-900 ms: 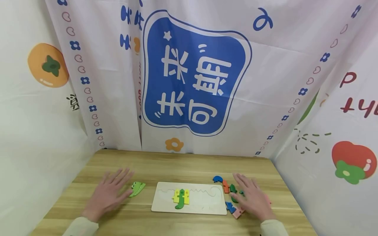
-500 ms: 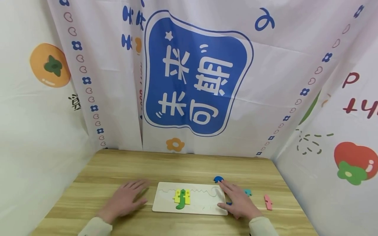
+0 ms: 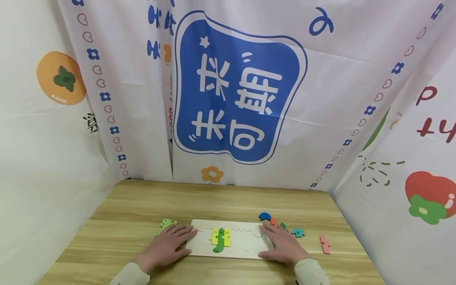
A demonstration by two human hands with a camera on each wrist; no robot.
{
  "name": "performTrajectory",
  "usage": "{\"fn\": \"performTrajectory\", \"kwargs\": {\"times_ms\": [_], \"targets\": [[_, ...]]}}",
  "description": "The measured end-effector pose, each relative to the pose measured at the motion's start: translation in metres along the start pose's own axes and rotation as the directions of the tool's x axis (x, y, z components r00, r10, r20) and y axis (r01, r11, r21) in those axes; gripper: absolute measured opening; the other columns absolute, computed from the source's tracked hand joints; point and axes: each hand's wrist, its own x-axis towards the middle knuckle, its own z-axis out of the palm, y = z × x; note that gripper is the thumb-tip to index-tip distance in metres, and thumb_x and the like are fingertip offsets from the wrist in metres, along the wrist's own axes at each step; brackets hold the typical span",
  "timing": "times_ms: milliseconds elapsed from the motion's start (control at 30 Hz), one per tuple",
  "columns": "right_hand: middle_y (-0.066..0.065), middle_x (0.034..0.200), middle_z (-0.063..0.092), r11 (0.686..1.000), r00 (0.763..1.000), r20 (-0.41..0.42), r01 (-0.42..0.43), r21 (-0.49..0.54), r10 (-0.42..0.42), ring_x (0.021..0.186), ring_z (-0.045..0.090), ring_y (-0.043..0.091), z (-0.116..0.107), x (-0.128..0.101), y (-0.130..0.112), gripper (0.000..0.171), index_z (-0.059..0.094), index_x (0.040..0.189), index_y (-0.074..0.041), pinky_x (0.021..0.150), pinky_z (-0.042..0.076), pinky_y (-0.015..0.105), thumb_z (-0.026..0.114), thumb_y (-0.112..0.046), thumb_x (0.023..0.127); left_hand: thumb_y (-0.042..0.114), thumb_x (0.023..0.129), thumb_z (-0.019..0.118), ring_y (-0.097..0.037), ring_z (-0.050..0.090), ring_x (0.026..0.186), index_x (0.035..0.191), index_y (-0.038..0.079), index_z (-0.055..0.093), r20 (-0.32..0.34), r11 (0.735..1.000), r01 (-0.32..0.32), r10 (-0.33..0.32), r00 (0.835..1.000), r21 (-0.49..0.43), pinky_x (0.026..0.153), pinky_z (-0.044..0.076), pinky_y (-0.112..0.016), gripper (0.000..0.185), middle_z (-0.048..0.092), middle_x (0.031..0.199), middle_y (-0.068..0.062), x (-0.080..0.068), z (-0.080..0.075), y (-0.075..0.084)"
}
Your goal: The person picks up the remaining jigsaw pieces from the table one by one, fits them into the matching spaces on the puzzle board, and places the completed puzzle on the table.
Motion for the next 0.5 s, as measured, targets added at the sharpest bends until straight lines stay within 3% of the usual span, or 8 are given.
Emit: {"fn": "performTrajectory", "kwargs": {"times_ms": [167,267,367,500], "targets": [[0.01,0.164,0.042,1.0,1.0,0.007,-0.001,-0.008,0.001,0.149,0.041,0.039,0.002,0.002,0.0,0.096,0.049,0.155,-0.012,0.118,0.033,0.067,0.074,-0.069,0.082,0.054,0.102,0.057,-0.037,0.049,0.142,0.153,0.022,0.052,-0.046,1.0,-0.017,0.017,0.999,0.003,0.117,0.034,-0.064,0.061,0.056,0.154,-0.007,-0.002,0.0,0.001],[0.01,0.163,0.043,1.0,1.0,0.005,0.008,-0.007,-0.008,0.149,0.042,0.039,0.002,0.002,0.0,0.096,0.05,0.155,-0.011,0.118,0.033,0.067,0.074,-0.069,0.082,0.052,0.101,0.06,-0.038,0.049,0.142,0.154,0.021,0.052,-0.074,1.0,0.004,-0.005,0.997,-0.014,0.118,0.033,-0.064,0.062,0.056,0.154,-0.009,-0.003,-0.002,0.0],[0.011,0.163,0.043,1.0,1.0,0.003,0.018,-0.011,-0.018,0.149,0.042,0.038,0.003,0.003,0.0,0.096,0.051,0.154,-0.01,0.12,0.031,0.065,0.074,-0.069,0.082,0.048,0.1,0.064,-0.04,0.05,0.141,0.153,0.018,0.053,-0.131,0.998,0.065,-0.066,0.989,-0.016,0.118,0.032,-0.066,0.062,0.056,0.153,-0.011,-0.004,-0.002,-0.003],[0.011,0.164,0.042,1.0,1.0,0.004,0.021,-0.019,-0.021,0.15,0.041,0.037,0.003,0.003,0.002,0.095,0.051,0.153,-0.01,0.122,0.028,0.063,0.074,-0.069,0.082,0.043,0.097,0.07,-0.044,0.052,0.138,0.149,0.014,0.056,-0.233,0.983,0.182,-0.176,0.956,0.007,0.113,0.037,-0.068,0.062,0.057,0.151,-0.015,-0.006,-0.002,-0.012]]}}
